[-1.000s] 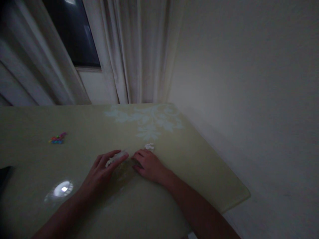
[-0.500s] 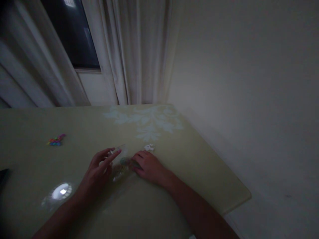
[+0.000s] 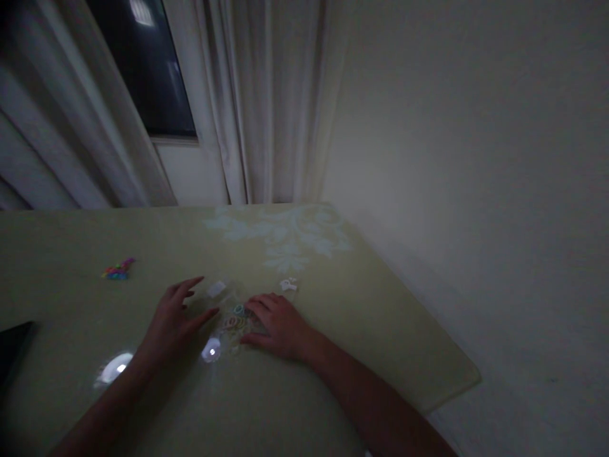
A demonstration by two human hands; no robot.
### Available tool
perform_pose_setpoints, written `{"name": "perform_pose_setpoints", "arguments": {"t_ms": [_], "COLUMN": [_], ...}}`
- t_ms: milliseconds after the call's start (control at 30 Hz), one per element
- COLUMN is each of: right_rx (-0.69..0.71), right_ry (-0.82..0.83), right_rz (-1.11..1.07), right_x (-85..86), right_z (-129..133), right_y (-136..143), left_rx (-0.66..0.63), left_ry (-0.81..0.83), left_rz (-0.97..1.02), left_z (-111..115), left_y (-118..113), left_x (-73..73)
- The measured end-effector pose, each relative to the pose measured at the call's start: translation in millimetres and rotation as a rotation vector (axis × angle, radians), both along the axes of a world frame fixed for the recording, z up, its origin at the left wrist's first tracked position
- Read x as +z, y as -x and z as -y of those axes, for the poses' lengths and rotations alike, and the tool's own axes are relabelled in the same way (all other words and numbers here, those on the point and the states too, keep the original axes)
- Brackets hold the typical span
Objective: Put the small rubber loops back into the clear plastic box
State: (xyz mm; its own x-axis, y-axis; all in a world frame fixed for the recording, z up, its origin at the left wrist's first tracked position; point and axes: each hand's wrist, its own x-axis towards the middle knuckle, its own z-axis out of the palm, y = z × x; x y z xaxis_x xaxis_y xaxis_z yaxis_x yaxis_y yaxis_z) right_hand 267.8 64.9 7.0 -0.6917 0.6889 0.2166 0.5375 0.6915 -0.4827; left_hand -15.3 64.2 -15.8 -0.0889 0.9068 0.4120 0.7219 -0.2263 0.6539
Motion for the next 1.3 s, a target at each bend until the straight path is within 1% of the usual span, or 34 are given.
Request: {"name": "perform_pose_setpoints", "arguments": {"t_ms": [100, 167, 367, 433, 500, 600, 700, 733, 800, 867, 933, 1033, 1167, 1233, 1300], "right_rx": [0.029, 0.050, 0.062, 0.068, 0.045, -0.004, -0.009, -0.009, -0.012, -0.009, 0.009, 0.035, 0.011, 0.006, -0.024], "right_ry": [-0.038, -0.080, -0.251, -0.279, -0.276, -0.254, -0.238, -0.228, -0.194, -0.142, -0.073, 0.037, 0.163, 0.236, 0.299], "right_rz": [0.027, 0.061, 0.218, 0.254, 0.251, 0.236, 0.258, 0.269, 0.277, 0.240, 0.164, 0.033, -0.132, -0.219, -0.297], "right_x": [-3.5, -5.2, -0.3, 0.9, 0.6, -1.1, -1.6, -1.4, -0.5, 1.2, 3.9, 9.5, 15.0, 15.6, 14.9], "right_z": [0.6, 0.2, -4.5, -6.6, -8.0, -7.8, -7.2, -7.5, -9.3, -11.9, -14.5, -17.2, -18.4, -18.1, -17.3], "right_y": [8.7, 13.5, 31.9, 40.7, 48.4, 54.1, 50.4, 47.0, 37.9, 27.3, 17.9, 10.0, 8.9, 9.6, 10.2], "left_rx": [0.036, 0.038, -0.045, -0.065, -0.071, -0.059, -0.035, -0.053, -0.163, -0.281, -0.342, -0.391, -0.367, -0.361, -0.366], "left_ry": [0.030, 0.057, 0.132, 0.130, 0.120, 0.078, -0.011, -0.018, 0.045, 0.128, 0.171, 0.215, 0.231, 0.233, 0.236], "left_rz": [0.015, 0.045, 0.105, 0.100, 0.095, 0.103, 0.168, 0.184, 0.210, 0.162, 0.093, 0.037, -0.017, -0.032, -0.027], "left_z": [-6.3, -9.3, -11.2, -10.9, -10.4, -6.6, 4.7, 9.9, 21.0, 30.5, 37.2, 42.2, 45.3, 46.3, 46.7], "left_y": [2.9, 2.0, 0.4, 1.2, 0.9, -4.9, -17.7, -22.7, -32.4, -40.7, -47.1, -53.2, -55.3, -54.6, -53.6], "left_x": [-7.7, -10.3, -9.5, -8.9, -7.2, 2.0, 19.8, 26.1, 35.8, 38.9, 34.7, 20.7, 4.2, 0.5, -0.1]}}
